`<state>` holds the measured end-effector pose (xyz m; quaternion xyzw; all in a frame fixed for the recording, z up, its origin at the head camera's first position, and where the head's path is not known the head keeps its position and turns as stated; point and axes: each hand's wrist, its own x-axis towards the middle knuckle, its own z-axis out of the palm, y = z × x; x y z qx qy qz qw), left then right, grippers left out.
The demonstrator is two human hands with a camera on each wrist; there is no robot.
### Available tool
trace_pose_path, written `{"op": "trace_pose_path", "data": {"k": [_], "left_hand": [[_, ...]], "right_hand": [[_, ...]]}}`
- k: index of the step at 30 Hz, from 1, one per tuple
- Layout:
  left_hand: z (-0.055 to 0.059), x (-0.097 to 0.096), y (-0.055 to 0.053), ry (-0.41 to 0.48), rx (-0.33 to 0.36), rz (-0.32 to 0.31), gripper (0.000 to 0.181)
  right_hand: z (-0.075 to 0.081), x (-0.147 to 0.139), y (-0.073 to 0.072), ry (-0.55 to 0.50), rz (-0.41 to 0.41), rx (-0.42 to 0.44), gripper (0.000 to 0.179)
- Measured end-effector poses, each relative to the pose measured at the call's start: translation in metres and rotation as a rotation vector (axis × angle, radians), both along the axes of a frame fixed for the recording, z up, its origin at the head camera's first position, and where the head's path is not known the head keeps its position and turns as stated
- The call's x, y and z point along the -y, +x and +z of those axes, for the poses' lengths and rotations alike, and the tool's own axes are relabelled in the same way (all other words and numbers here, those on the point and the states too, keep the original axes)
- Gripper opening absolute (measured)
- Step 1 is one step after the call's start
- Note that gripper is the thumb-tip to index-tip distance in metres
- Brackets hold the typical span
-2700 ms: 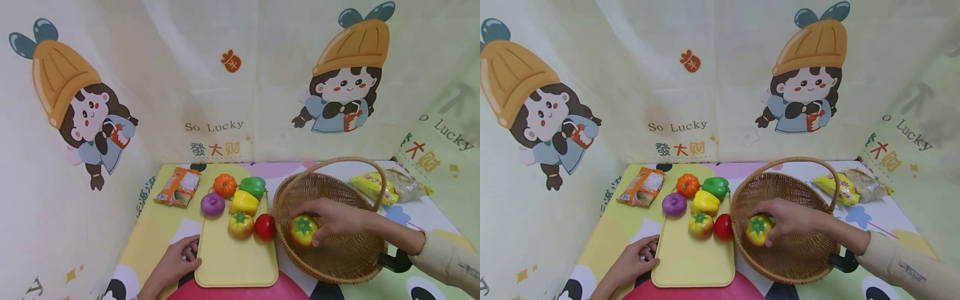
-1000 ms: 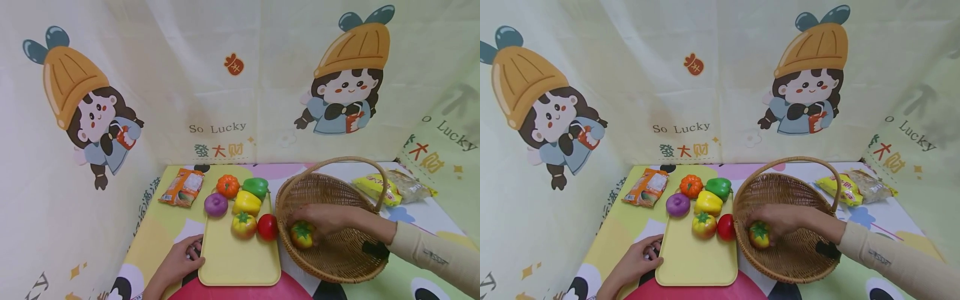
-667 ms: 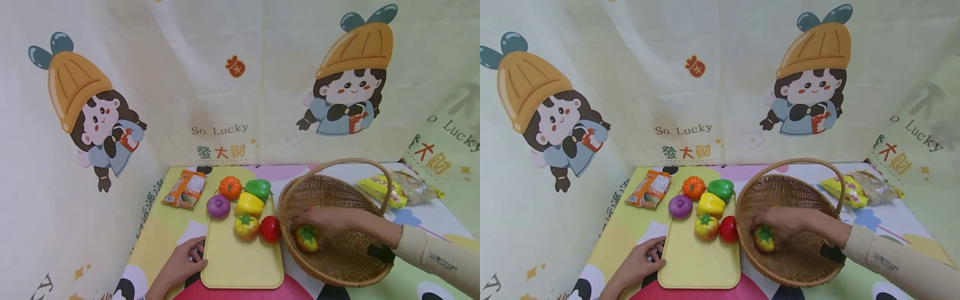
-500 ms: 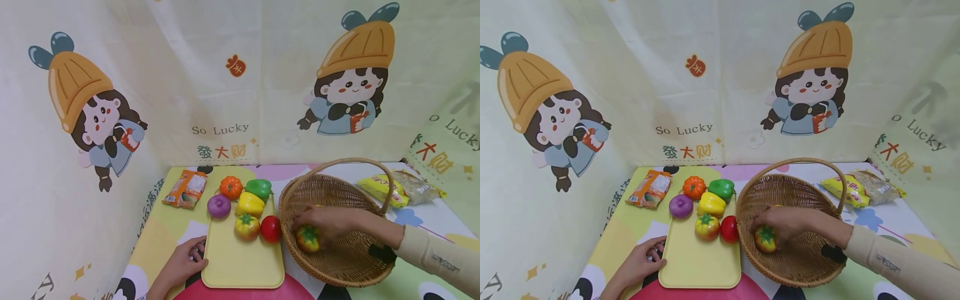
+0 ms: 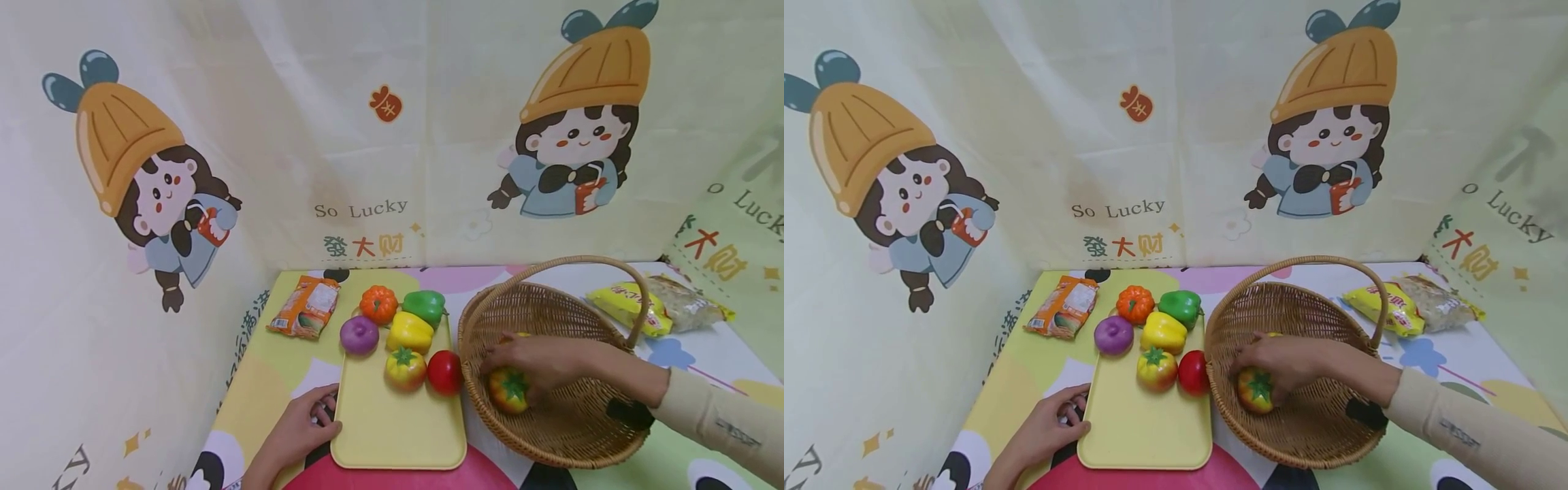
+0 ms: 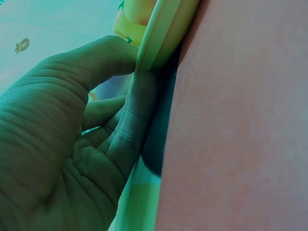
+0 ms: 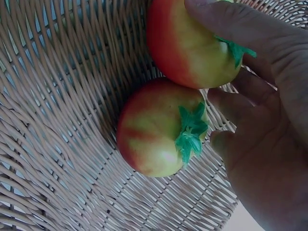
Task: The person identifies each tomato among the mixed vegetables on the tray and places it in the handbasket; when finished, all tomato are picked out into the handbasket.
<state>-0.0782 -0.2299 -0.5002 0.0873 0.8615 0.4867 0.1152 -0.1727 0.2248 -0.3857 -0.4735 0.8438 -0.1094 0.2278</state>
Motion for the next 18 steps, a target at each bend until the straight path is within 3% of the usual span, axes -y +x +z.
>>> {"op": "trace_pose_path", "data": {"k": [9,18], "left_hand": [[0.0025,-0.0008,-0.0011,-0.026,-0.002,0.006,0.064],[0.0028,-0.0015,-0.0011,-0.045,-0.006,0.011,0.063]], "right_hand": [[0.0057,-0.0031,-0.0006,-0.044,0.023,-0.001,0.079],[0.008,-0.0042,-0.0003,-0.02,-0.012,0.017,0.078]]}}
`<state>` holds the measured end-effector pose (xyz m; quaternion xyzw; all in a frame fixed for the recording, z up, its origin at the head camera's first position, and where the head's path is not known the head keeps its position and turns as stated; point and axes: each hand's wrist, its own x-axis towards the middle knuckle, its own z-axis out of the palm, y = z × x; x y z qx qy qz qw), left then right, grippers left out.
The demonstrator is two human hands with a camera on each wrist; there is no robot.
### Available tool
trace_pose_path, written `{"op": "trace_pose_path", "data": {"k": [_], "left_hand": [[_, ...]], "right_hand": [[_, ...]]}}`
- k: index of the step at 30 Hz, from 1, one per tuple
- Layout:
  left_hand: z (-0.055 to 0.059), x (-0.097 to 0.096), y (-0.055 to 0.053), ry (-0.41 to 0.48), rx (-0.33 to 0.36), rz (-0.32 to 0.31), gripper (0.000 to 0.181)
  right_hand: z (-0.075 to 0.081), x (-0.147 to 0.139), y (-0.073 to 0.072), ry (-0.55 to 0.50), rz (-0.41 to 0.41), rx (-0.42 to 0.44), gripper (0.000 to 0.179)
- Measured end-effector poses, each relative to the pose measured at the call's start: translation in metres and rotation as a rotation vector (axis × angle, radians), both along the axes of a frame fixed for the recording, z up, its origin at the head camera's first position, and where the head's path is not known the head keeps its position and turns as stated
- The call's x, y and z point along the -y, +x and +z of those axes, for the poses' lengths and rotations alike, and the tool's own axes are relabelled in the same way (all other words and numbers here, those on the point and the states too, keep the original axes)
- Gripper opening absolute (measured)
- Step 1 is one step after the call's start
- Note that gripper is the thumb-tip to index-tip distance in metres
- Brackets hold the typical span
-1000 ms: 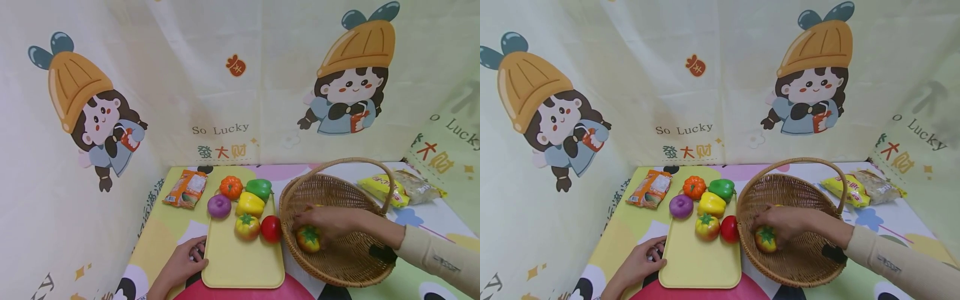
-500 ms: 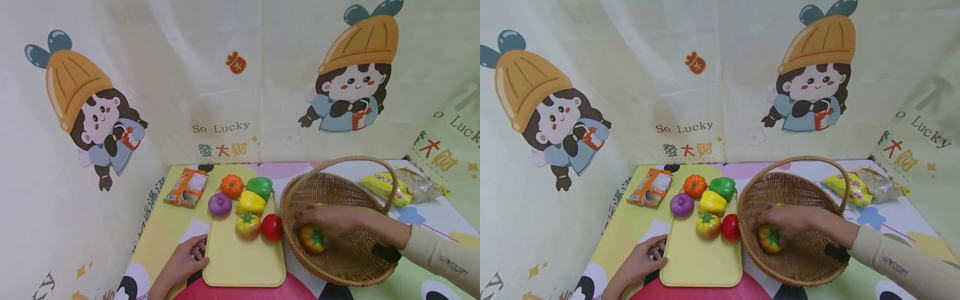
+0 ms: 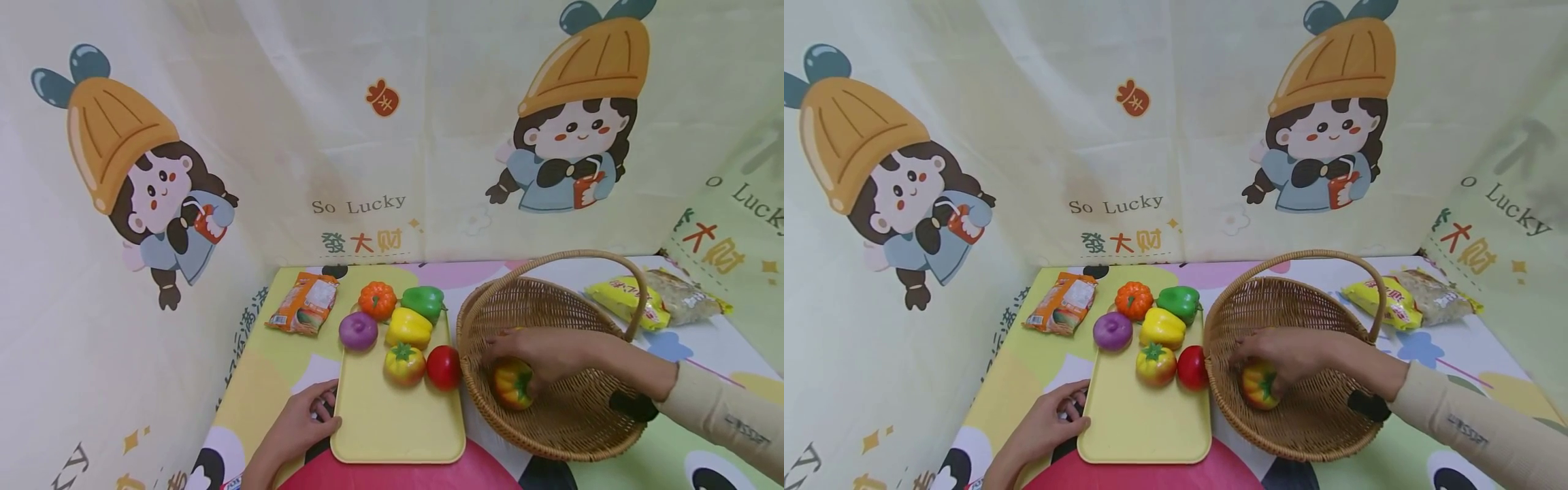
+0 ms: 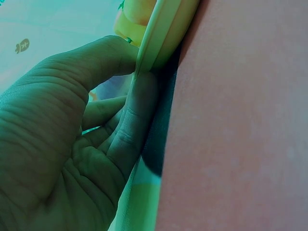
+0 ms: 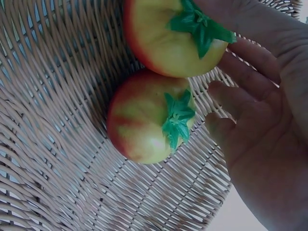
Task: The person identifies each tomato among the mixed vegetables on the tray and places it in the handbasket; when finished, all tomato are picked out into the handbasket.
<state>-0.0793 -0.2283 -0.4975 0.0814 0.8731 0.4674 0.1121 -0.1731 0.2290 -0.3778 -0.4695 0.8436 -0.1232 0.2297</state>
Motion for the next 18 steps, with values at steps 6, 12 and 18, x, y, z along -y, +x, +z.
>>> {"op": "trace_pose_path", "data": {"k": [6,12,18], "left_hand": [[0.001,0.001,-0.002,-0.006,-0.005,-0.001,0.064],[0.003,0.004,-0.001,0.012,-0.017,0.003,0.065],[0.002,0.004,-0.002,0.008,-0.01,-0.024,0.064]], "right_hand": [[0.011,0.0,-0.002,-0.04,-0.032,-0.009,0.069],[0.031,-0.003,0.007,-0.222,-0.175,-0.013,0.061],[0.051,0.003,0.045,-0.418,-0.351,-0.176,0.06]]}}
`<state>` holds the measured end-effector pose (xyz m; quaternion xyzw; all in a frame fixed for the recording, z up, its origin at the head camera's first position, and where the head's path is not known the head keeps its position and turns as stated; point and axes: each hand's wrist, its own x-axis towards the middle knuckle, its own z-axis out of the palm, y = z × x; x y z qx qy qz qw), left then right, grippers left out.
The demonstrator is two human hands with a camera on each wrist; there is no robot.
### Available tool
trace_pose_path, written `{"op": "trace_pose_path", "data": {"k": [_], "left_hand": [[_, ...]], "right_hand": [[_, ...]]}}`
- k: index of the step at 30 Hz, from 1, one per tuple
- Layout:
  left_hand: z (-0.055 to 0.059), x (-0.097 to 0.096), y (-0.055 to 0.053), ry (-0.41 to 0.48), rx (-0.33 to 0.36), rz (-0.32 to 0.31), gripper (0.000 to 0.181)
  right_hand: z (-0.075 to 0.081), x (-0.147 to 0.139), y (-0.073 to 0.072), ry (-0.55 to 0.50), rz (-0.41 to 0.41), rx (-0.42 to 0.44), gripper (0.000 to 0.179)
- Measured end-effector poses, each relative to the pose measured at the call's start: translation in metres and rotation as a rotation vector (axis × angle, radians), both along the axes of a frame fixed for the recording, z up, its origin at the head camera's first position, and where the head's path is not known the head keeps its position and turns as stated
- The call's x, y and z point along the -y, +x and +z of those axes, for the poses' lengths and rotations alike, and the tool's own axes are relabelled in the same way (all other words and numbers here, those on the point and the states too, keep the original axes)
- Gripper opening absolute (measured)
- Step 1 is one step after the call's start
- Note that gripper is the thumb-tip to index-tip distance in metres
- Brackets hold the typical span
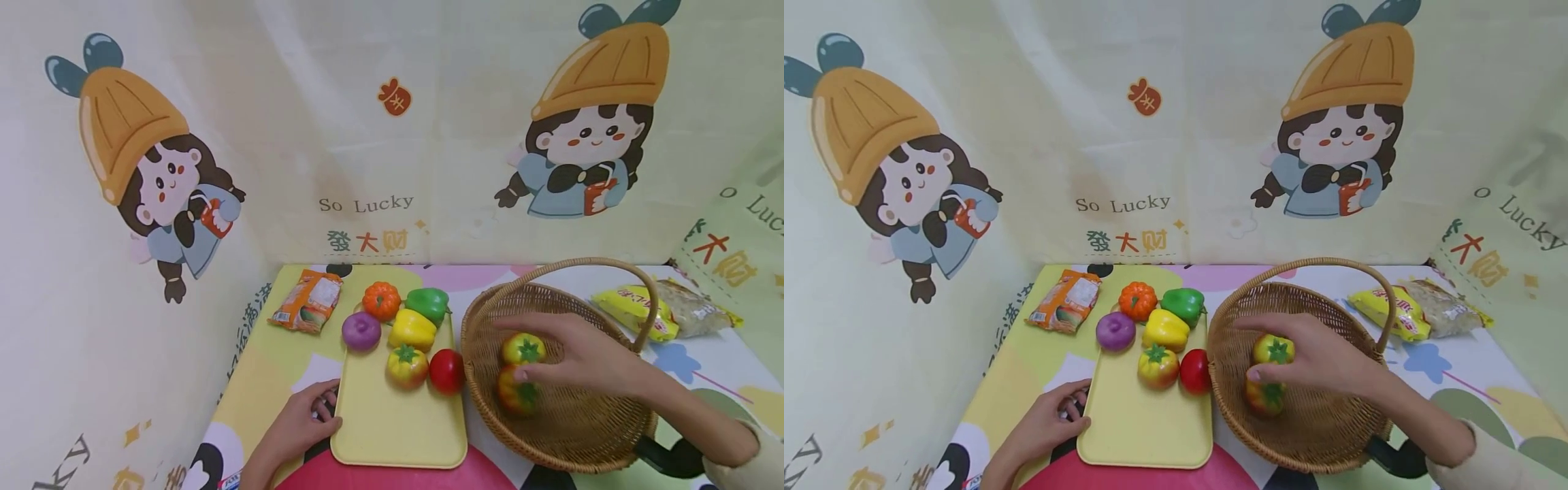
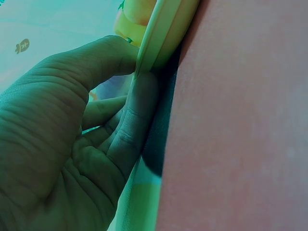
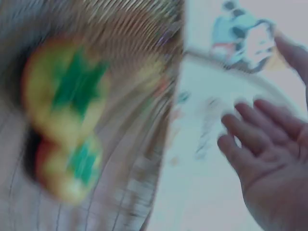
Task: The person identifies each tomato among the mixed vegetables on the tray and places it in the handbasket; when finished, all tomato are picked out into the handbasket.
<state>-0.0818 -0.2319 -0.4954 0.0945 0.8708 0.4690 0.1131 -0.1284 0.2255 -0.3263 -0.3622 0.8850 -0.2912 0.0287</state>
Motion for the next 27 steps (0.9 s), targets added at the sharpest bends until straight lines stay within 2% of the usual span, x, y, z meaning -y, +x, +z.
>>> {"op": "trace_pose_path", "data": {"k": [2,4,7,10,14,17,21,24,27], "left_hand": [[0.0,-0.001,-0.003,-0.008,-0.015,-0.005,0.064],[0.001,-0.001,-0.006,-0.014,-0.026,-0.007,0.063],[0.002,0.0,-0.006,-0.01,-0.021,-0.002,0.064],[0.003,0.001,-0.003,-0.007,-0.011,-0.005,0.064],[0.004,0.0,-0.002,0.004,-0.016,-0.02,0.062],[0.004,0.0,-0.001,0.004,-0.016,-0.025,0.062],[0.003,0.002,0.001,0.003,-0.018,-0.018,0.062],[0.0,0.002,0.002,0.003,-0.025,-0.014,0.062],[-0.002,0.002,0.003,-0.003,-0.025,-0.015,0.062]], "right_hand": [[0.005,0.007,0.017,-0.065,-0.066,-0.028,0.062],[0.008,0.018,0.032,-0.132,-0.097,-0.033,0.063],[0.008,0.039,0.053,-0.182,-0.15,0.005,0.066],[0.004,0.062,0.071,-0.204,-0.21,0.087,0.069],[-0.005,0.087,0.086,-0.22,-0.248,0.115,0.073],[-0.016,0.105,0.092,-0.215,-0.248,0.043,0.075],[-0.032,0.13,0.091,-0.248,-0.284,-0.017,0.078],[-0.041,0.146,0.086,-0.273,-0.354,-0.009,0.08],[-0.049,0.158,0.081,-0.235,-0.423,-0.012,0.081]]}}
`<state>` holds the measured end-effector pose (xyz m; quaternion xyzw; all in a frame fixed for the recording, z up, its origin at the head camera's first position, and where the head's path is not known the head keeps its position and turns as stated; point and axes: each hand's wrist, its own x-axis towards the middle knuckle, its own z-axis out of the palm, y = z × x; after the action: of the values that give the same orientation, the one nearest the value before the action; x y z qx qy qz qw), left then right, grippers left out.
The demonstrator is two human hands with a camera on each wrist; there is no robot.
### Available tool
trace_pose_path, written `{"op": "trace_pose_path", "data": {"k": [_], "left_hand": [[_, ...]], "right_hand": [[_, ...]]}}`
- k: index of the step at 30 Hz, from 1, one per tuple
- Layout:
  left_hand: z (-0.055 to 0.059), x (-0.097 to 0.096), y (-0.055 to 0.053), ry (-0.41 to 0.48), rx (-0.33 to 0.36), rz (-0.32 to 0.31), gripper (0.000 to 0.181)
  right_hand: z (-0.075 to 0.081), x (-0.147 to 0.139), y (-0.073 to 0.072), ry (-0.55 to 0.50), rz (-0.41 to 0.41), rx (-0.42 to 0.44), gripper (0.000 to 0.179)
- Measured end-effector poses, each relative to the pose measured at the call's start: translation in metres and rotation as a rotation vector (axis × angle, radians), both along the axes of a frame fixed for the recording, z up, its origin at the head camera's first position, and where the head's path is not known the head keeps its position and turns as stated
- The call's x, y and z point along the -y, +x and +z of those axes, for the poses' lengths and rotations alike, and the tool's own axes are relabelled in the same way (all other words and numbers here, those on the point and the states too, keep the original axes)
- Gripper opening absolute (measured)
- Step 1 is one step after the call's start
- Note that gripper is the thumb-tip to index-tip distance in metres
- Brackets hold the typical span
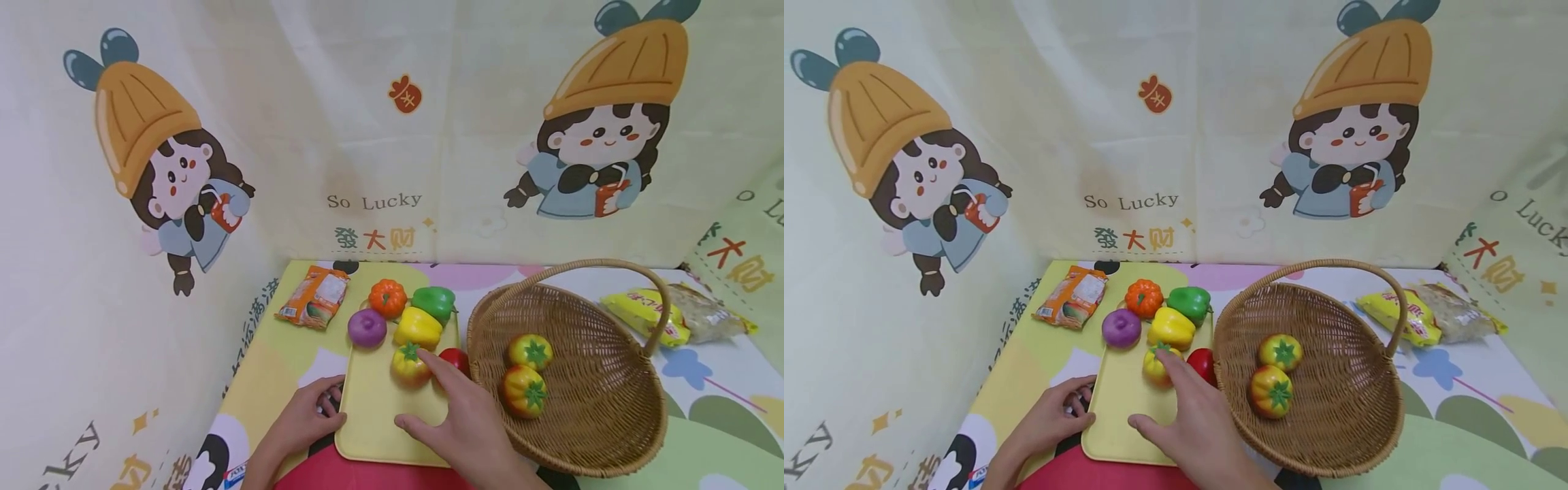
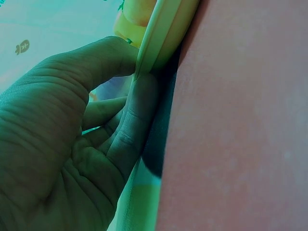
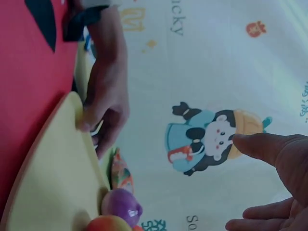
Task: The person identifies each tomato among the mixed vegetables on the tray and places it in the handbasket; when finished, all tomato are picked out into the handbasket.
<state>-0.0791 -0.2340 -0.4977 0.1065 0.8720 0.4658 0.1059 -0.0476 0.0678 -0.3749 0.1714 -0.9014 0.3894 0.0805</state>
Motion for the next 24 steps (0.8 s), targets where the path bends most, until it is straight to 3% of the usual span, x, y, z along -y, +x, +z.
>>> {"op": "trace_pose_path", "data": {"k": [8,13,24], "left_hand": [[0.002,-0.003,0.0,-0.006,-0.011,0.014,0.06],[0.004,-0.003,0.0,-0.02,-0.029,0.02,0.06],[0.003,-0.004,0.0,0.019,-0.02,0.011,0.062]], "right_hand": [[-0.023,0.023,-0.024,0.09,-0.089,0.045,0.084],[-0.039,0.031,-0.038,0.121,-0.136,0.02,0.077],[-0.06,0.038,-0.05,0.241,-0.165,-0.176,0.074]]}}
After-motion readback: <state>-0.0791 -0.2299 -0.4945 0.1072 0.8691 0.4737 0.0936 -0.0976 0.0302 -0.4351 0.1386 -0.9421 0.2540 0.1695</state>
